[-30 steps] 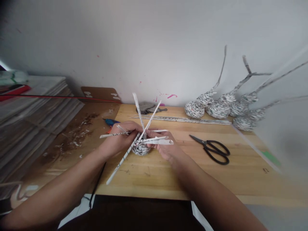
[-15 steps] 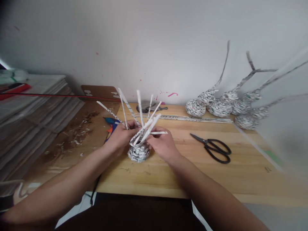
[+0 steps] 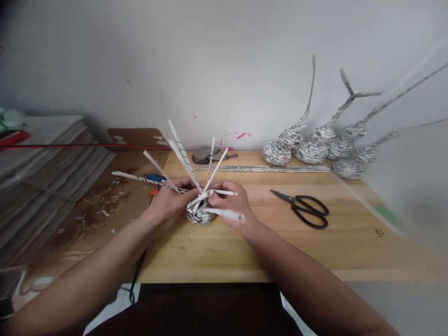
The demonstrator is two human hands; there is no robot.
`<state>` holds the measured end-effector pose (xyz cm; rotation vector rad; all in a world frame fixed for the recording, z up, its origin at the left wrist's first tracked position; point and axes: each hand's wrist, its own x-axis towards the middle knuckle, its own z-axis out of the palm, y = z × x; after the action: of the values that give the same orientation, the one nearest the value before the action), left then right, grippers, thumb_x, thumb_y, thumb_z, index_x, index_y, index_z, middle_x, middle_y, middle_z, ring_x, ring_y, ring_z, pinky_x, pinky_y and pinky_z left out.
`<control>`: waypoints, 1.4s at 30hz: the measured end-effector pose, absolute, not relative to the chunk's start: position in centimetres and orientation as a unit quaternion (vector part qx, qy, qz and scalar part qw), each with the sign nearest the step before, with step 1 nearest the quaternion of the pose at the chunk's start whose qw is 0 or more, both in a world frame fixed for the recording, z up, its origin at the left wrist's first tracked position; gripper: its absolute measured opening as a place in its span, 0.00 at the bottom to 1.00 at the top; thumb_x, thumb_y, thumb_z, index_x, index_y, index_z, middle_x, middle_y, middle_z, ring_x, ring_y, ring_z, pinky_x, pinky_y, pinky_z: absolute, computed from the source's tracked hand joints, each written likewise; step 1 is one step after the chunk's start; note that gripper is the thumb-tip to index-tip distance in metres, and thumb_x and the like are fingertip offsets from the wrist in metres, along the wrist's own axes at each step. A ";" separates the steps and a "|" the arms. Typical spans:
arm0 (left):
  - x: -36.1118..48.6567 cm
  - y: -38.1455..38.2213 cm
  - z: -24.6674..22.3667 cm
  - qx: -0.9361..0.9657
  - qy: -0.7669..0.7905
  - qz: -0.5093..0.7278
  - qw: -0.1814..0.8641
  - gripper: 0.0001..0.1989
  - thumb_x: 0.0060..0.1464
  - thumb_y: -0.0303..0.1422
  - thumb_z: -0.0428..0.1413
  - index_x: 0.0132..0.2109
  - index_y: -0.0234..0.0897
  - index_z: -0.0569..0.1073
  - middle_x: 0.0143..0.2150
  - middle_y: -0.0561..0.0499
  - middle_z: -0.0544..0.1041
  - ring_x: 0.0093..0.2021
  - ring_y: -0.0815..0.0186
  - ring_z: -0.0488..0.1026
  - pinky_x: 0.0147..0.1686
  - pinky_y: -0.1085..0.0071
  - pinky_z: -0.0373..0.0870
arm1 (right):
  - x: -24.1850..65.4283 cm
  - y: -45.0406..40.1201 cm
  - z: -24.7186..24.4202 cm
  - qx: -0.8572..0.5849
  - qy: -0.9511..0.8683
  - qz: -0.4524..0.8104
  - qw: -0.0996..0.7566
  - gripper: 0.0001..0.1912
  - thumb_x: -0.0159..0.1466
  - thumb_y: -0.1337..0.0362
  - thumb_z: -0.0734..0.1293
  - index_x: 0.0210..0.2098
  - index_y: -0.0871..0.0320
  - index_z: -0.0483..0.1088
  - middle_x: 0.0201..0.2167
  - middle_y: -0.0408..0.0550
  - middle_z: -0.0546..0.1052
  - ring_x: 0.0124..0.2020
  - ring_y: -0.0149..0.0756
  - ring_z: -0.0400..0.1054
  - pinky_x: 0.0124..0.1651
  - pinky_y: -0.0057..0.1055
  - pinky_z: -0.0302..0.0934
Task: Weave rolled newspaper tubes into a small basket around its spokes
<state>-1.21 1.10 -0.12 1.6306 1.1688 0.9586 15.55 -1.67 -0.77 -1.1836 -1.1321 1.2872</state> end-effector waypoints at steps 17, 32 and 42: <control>-1.2 1.3 -0.8 0.575 0.434 0.394 0.571 0.14 0.49 0.42 0.65 0.33 0.33 0.79 0.28 0.49 0.79 0.27 0.65 0.73 0.29 0.71 0.69 | 15.8 -1.8 -0.3 -0.536 -0.534 0.460 0.465 0.07 0.54 0.61 0.72 0.31 0.58 0.76 0.27 0.48 0.80 0.28 0.37 0.73 0.31 0.31 0.65; -1.2 1.2 -0.7 0.527 0.454 0.428 0.577 0.14 0.41 0.36 0.70 0.35 0.32 0.81 0.31 0.46 0.82 0.29 0.62 0.78 0.27 0.71 0.71 | 15.5 -1.9 -0.9 -0.510 -0.565 0.406 0.506 0.06 0.57 0.62 0.72 0.32 0.55 0.72 0.32 0.46 0.80 0.33 0.38 0.75 0.36 0.33 0.68; -1.6 2.5 -1.9 0.468 0.380 0.423 0.677 0.12 0.43 0.38 0.67 0.31 0.34 0.78 0.29 0.47 0.81 0.28 0.64 0.76 0.29 0.69 0.71 | 15.8 -2.6 -0.1 -0.454 -0.609 0.332 0.558 0.05 0.62 0.66 0.69 0.39 0.54 0.73 0.35 0.47 0.79 0.36 0.36 0.74 0.39 0.33 0.69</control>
<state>-1.58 2.47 -1.91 1.0517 0.8533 0.9496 15.76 -2.61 -0.14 -1.0713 -1.4373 0.7837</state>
